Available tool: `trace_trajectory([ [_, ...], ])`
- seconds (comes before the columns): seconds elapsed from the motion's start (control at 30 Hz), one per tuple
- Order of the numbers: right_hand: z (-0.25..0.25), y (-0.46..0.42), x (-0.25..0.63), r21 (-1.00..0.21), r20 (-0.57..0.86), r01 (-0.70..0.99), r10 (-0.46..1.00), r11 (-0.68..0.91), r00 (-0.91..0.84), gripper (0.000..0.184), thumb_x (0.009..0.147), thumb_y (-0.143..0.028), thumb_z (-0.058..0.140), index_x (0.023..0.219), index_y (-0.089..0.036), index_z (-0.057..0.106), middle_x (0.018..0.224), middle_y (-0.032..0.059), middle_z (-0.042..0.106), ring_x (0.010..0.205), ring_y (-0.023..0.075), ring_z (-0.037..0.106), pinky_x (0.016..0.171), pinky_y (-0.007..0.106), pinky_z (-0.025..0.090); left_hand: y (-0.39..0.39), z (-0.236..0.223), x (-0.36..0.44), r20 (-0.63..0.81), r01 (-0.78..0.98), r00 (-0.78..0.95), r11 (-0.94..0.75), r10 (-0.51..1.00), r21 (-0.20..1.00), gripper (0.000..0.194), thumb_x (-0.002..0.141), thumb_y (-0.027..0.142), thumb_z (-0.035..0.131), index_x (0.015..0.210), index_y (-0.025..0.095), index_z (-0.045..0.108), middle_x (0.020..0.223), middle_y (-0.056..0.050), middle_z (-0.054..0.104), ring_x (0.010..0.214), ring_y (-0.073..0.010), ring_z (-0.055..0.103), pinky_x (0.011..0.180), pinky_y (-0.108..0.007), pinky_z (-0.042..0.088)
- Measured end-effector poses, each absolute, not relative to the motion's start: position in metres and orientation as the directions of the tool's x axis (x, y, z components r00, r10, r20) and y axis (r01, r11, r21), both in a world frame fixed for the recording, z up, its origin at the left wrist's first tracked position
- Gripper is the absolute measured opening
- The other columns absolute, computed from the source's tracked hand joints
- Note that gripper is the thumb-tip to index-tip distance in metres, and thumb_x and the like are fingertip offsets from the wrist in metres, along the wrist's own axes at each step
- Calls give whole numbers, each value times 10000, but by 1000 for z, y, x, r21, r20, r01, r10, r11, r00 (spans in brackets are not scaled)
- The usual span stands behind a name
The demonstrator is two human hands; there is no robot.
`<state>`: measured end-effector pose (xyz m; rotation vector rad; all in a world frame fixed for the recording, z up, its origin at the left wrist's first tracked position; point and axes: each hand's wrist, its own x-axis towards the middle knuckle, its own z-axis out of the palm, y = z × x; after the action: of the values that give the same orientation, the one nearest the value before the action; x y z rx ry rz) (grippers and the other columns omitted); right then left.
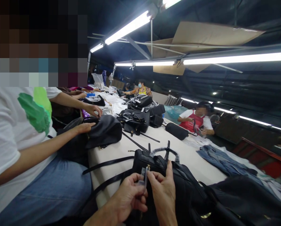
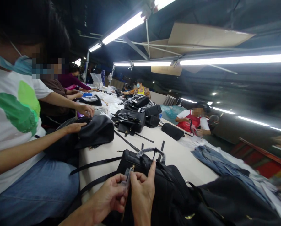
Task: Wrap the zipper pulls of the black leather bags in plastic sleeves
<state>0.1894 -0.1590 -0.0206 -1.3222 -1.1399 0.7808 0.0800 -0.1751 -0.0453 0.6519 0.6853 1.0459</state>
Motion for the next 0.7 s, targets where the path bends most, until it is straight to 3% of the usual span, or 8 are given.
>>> trace_trajectory([
  [0.1,-22,-158,190,-978,185,153,933,143,310,1072,743,-382,715,1544,-183,32,645,-78,684,513,162,620,489,241,472,-176,-44,70,-182,-397,305,299,935,868,304,594,262,719,838,191,553,611,16,630,449,-97,548,428,-211,486],
  [0.2,-22,-157,190,-982,180,111,937,153,300,1087,740,-391,724,1543,-168,26,602,-86,657,530,165,619,506,242,485,-171,-36,66,-149,-360,216,221,965,906,260,666,359,680,819,168,592,695,-37,680,615,-164,663,546,-254,538],
  [0.27,-21,-158,189,-987,159,63,944,147,288,1111,729,-397,730,1542,-170,9,583,-90,646,529,169,617,508,249,497,-167,-31,68,-142,-383,213,216,967,898,363,713,500,647,825,158,597,741,-63,695,666,-187,682,576,-272,541],
  [0.4,-17,-162,187,-993,106,-28,952,119,289,1144,692,-421,750,1541,-170,26,579,-81,652,489,161,587,458,235,472,-159,-33,77,-188,-325,252,266,949,908,557,659,706,624,788,167,568,643,-59,678,538,-176,642,492,-264,493],
  [0.7,-22,-164,189,-992,101,-42,960,116,261,1130,702,-419,750,1541,-208,23,592,-96,649,522,157,594,498,240,489,-147,-34,86,-117,-330,105,146,988,933,334,690,501,657,652,201,518,511,8,606,446,-147,575,415,-225,402],
])
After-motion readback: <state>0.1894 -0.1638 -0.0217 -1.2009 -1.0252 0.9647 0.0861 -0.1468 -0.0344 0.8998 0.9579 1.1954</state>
